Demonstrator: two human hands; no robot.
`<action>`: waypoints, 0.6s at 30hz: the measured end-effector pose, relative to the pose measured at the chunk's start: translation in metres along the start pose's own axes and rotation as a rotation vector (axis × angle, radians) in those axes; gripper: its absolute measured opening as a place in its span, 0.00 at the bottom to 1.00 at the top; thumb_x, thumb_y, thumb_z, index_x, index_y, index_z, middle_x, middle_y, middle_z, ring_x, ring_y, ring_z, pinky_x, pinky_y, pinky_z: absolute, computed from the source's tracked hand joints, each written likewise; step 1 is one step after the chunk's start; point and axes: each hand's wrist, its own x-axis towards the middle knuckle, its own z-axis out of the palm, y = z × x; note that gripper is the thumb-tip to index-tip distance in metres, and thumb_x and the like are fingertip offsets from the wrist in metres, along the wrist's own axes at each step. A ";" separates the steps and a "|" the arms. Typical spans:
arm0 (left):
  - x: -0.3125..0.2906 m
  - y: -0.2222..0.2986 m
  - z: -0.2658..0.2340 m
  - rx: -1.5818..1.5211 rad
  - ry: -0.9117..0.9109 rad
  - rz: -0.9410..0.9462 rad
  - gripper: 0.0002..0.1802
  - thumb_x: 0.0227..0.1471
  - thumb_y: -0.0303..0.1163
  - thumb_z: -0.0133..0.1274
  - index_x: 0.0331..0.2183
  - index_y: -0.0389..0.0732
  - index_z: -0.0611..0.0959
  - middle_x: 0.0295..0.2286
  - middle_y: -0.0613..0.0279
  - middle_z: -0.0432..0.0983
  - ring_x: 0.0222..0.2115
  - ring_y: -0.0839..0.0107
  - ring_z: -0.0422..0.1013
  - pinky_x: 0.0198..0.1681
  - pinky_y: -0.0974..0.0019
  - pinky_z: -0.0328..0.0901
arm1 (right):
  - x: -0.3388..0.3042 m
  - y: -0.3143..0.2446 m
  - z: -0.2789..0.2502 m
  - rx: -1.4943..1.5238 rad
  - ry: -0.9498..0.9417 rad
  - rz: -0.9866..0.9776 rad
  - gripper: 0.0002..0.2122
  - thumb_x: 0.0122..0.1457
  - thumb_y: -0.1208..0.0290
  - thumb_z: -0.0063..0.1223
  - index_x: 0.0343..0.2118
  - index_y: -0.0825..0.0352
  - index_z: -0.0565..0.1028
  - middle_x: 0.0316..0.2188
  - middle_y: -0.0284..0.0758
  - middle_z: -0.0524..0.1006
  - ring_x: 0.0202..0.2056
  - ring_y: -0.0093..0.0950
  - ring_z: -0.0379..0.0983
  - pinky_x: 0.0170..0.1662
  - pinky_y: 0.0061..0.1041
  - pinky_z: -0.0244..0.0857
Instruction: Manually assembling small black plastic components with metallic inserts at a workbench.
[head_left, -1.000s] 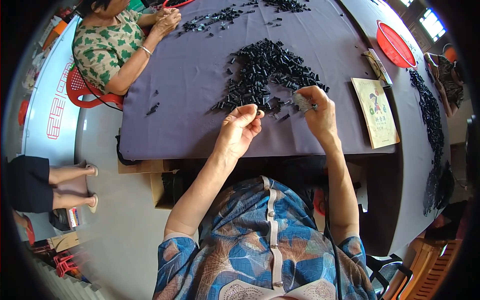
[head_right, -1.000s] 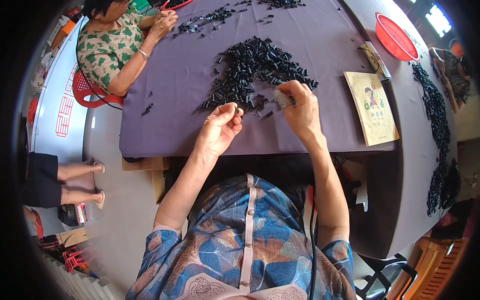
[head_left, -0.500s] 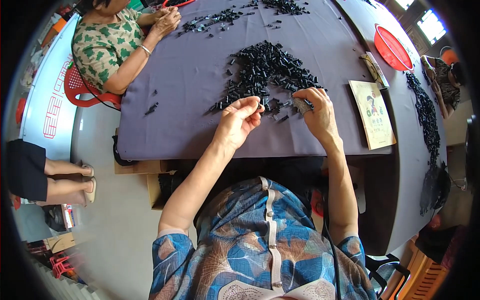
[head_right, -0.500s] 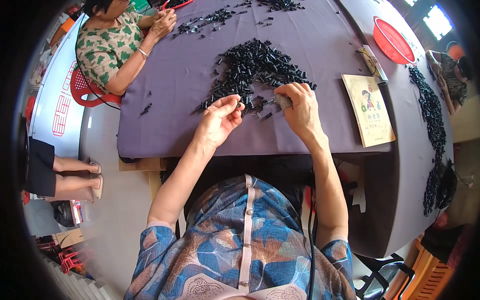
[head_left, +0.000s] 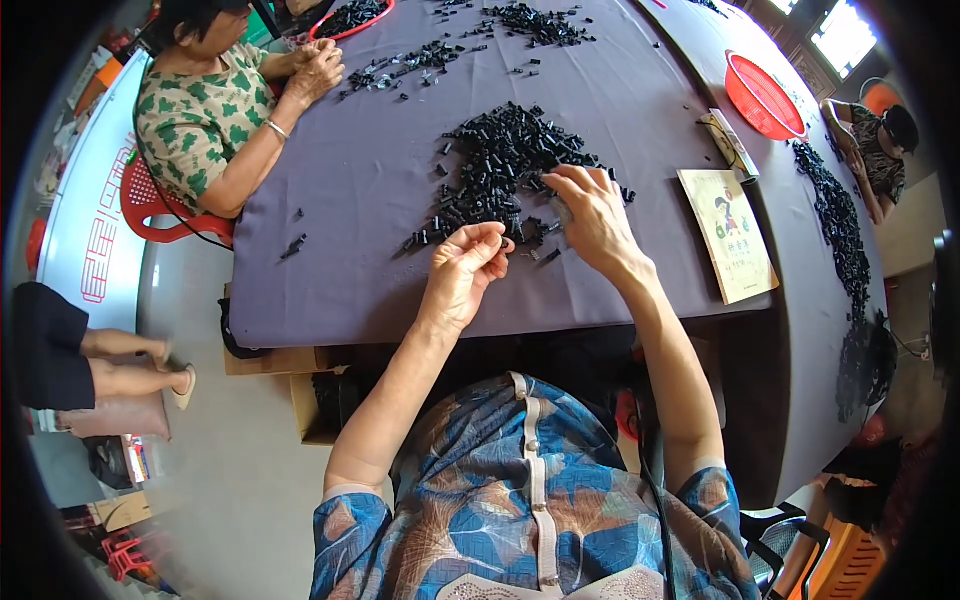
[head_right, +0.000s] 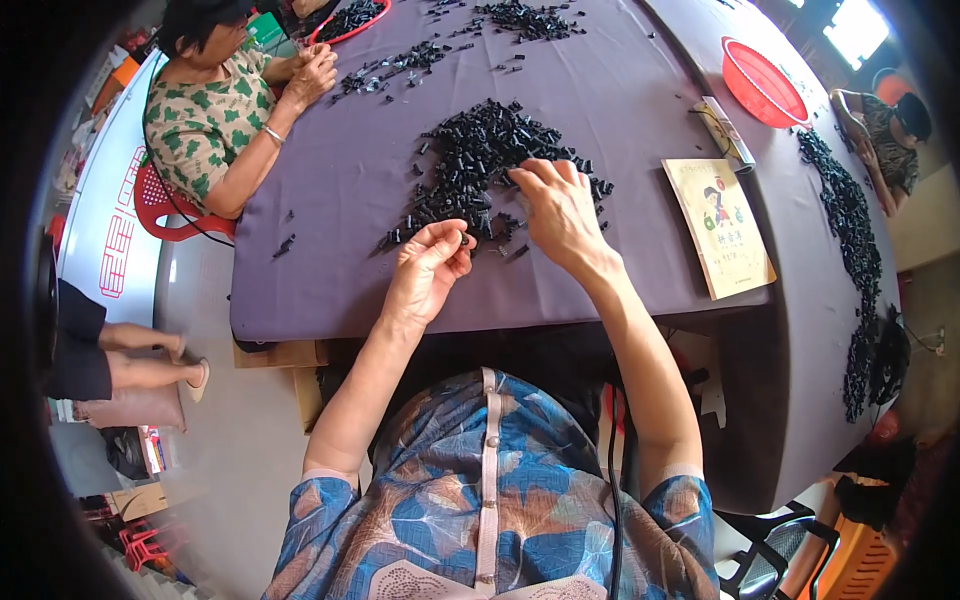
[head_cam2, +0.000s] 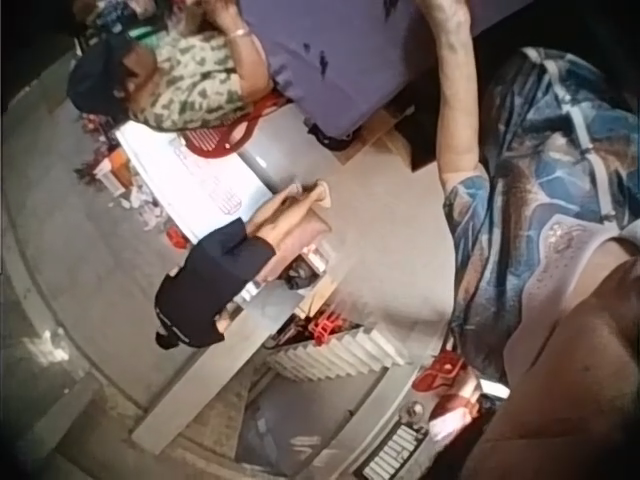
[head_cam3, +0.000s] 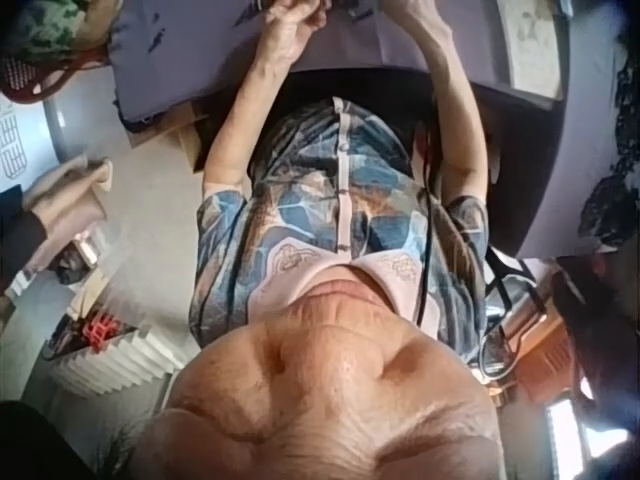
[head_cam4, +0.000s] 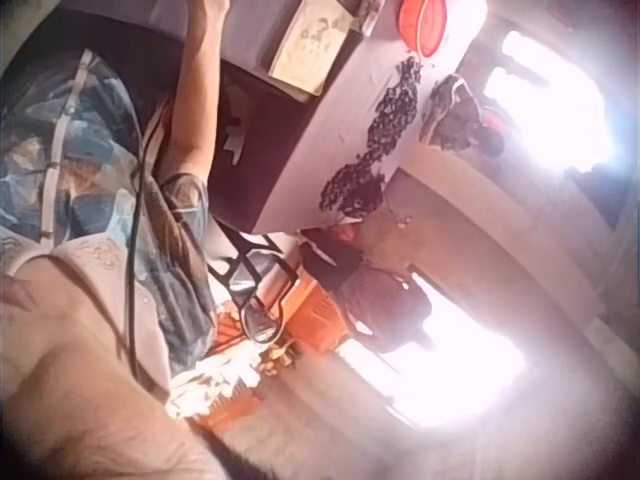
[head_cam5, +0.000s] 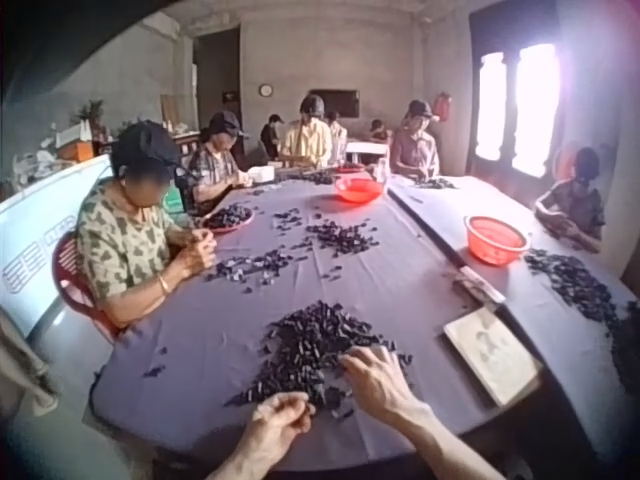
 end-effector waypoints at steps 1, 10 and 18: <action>-0.001 -0.001 -0.001 0.003 -0.010 -0.005 0.07 0.54 0.25 0.54 0.38 0.39 0.81 0.30 0.60 0.77 0.30 0.76 0.72 0.33 0.75 0.68 | 0.007 -0.002 0.003 -0.036 -0.045 -0.011 0.26 0.40 0.86 0.47 0.48 0.63 0.73 0.50 0.35 0.70 0.51 0.37 0.63 0.53 0.37 0.57; 0.002 -0.002 -0.007 -0.063 -0.057 -0.013 0.09 0.55 0.25 0.52 0.40 0.37 0.79 0.32 0.59 0.76 0.32 0.75 0.72 0.35 0.74 0.69 | 0.007 -0.008 0.033 -0.065 0.003 -0.202 0.15 0.49 0.74 0.52 0.43 0.65 0.75 0.45 0.35 0.71 0.50 0.36 0.63 0.52 0.36 0.56; 0.003 0.002 -0.004 -0.074 -0.038 -0.036 0.08 0.55 0.25 0.52 0.39 0.38 0.79 0.32 0.61 0.76 0.32 0.76 0.71 0.36 0.74 0.68 | -0.014 -0.012 0.011 0.105 -0.006 -0.143 0.13 0.47 0.77 0.54 0.39 0.67 0.76 0.45 0.36 0.73 0.51 0.37 0.64 0.53 0.37 0.57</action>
